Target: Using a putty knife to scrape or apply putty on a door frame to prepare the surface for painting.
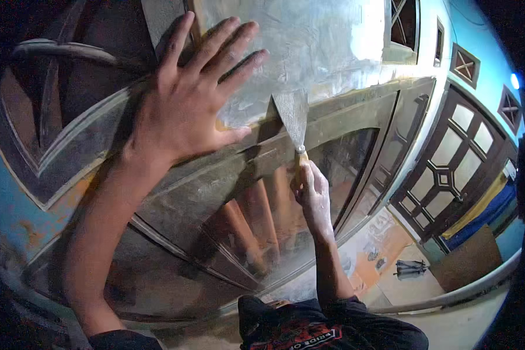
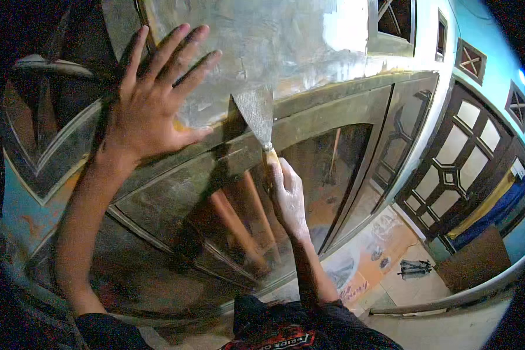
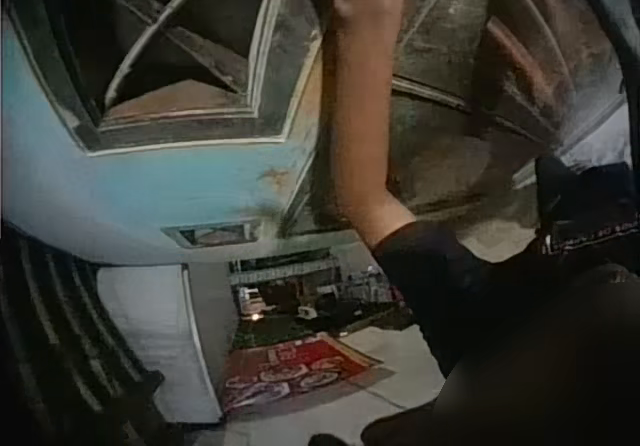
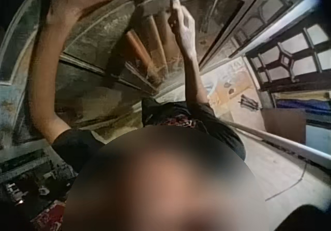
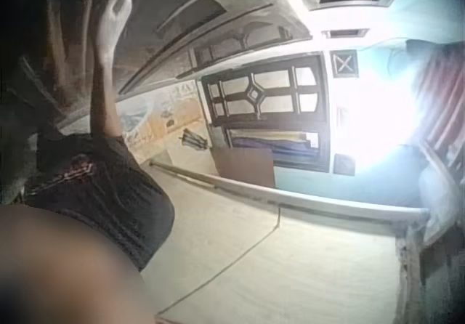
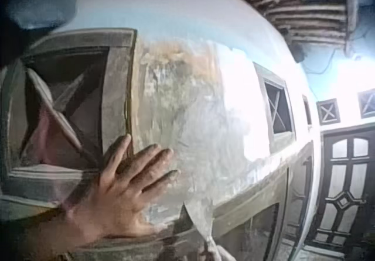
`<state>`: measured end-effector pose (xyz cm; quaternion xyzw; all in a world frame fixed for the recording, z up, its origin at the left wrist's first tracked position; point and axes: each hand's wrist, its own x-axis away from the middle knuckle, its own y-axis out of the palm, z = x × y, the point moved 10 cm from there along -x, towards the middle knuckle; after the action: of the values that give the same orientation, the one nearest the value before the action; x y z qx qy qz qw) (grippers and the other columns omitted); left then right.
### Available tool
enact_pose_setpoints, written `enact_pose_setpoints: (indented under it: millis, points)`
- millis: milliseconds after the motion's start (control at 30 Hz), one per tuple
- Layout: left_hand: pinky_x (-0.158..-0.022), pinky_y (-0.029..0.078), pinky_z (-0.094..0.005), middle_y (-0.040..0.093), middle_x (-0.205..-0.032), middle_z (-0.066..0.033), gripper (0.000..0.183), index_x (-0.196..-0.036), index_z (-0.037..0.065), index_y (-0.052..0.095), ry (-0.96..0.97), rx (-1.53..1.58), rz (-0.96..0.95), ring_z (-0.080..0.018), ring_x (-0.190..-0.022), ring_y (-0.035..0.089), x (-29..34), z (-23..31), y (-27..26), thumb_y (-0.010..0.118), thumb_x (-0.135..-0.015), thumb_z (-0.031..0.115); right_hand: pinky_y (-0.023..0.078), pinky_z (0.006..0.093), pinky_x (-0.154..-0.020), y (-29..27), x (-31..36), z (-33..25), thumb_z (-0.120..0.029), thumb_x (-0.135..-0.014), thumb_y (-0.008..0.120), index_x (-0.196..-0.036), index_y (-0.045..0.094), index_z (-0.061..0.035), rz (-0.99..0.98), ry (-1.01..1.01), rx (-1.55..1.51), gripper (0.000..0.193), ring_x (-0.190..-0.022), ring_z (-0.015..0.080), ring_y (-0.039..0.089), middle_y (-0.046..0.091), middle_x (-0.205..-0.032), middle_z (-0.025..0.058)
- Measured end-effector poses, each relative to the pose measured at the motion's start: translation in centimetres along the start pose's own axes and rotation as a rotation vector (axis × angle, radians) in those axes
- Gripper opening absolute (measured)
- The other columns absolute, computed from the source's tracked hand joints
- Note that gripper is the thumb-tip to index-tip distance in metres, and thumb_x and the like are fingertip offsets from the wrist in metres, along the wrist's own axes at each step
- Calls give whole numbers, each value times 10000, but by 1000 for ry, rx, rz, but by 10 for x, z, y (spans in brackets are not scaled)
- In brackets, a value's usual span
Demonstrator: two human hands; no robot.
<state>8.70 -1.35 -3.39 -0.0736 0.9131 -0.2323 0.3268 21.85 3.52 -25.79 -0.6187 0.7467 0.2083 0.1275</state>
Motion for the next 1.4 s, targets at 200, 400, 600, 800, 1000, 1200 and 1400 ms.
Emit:
enact_pose_setpoints:
  millis: [200, 400, 600, 800, 1000, 1200, 1400]
  points:
    - [-1183, 109, -531, 263, -1547, -42, 953, -1441, 228, 382, 8, -6, 19, -221, -1435, 214, -6, 4, -3, 770, -606, 470, 220, 197, -444, -16, -6, -14, -445, -1011, 404, -839, 502, -95, 25, -47, 32, 403, -497, 22, 316, 404, -623, -57]
    - [-1197, 72, -519, 281, -1534, -29, 881, -1396, 229, 448, -10, -10, 7, -180, -1430, 216, -2, 1, -3, 740, -634, 562, 251, 192, -463, -13, -4, -17, -398, -1016, 420, -884, 514, -84, 39, 4, 1, 353, -524, 25, 334, 405, -644, -50]
    - [-1197, 86, -524, 281, -1534, -36, 874, -1389, 208, 455, 12, -6, 33, -183, -1431, 213, -6, 5, -7, 743, -637, 547, 317, 218, -511, -13, -3, -20, -374, -1021, 437, -879, 543, -52, 30, -20, 21, 367, -580, 45, 383, 422, -661, -30]
    - [-1195, 79, -534, 270, -1536, -44, 892, -1403, 203, 434, 1, 2, 21, -193, -1434, 207, -5, 3, -8, 755, -633, 518, 240, 200, -471, -31, -13, -14, -405, -1010, 438, -839, 505, -93, 81, -22, -38, 361, -537, 23, 321, 389, -648, -60]
    - [-1195, 75, -539, 268, -1537, -42, 894, -1405, 196, 432, 8, 5, 16, -196, -1435, 204, -7, 5, -7, 751, -633, 516, 250, 190, -452, -42, -16, -6, -422, -1010, 429, -853, 508, -95, 87, -15, -31, 372, -524, 23, 329, 392, -652, -48]
    - [-1193, 80, -544, 273, -1536, -47, 885, -1409, 196, 429, 0, 7, 16, -204, -1430, 217, -5, 4, -8, 751, -644, 504, 245, 192, -464, -56, -15, 0, -462, -996, 433, -871, 503, -107, 146, 13, -36, 383, -533, 24, 326, 377, -659, -54]
    - [-1184, 91, -557, 282, -1533, -64, 881, -1398, 184, 444, 7, 20, 16, -219, -1430, 219, -11, 7, -9, 747, -633, 498, 215, 203, -441, -56, -10, 16, -465, -1005, 412, -877, 498, -116, 134, 2, -105, 381, -498, 24, 316, 376, -643, -62]
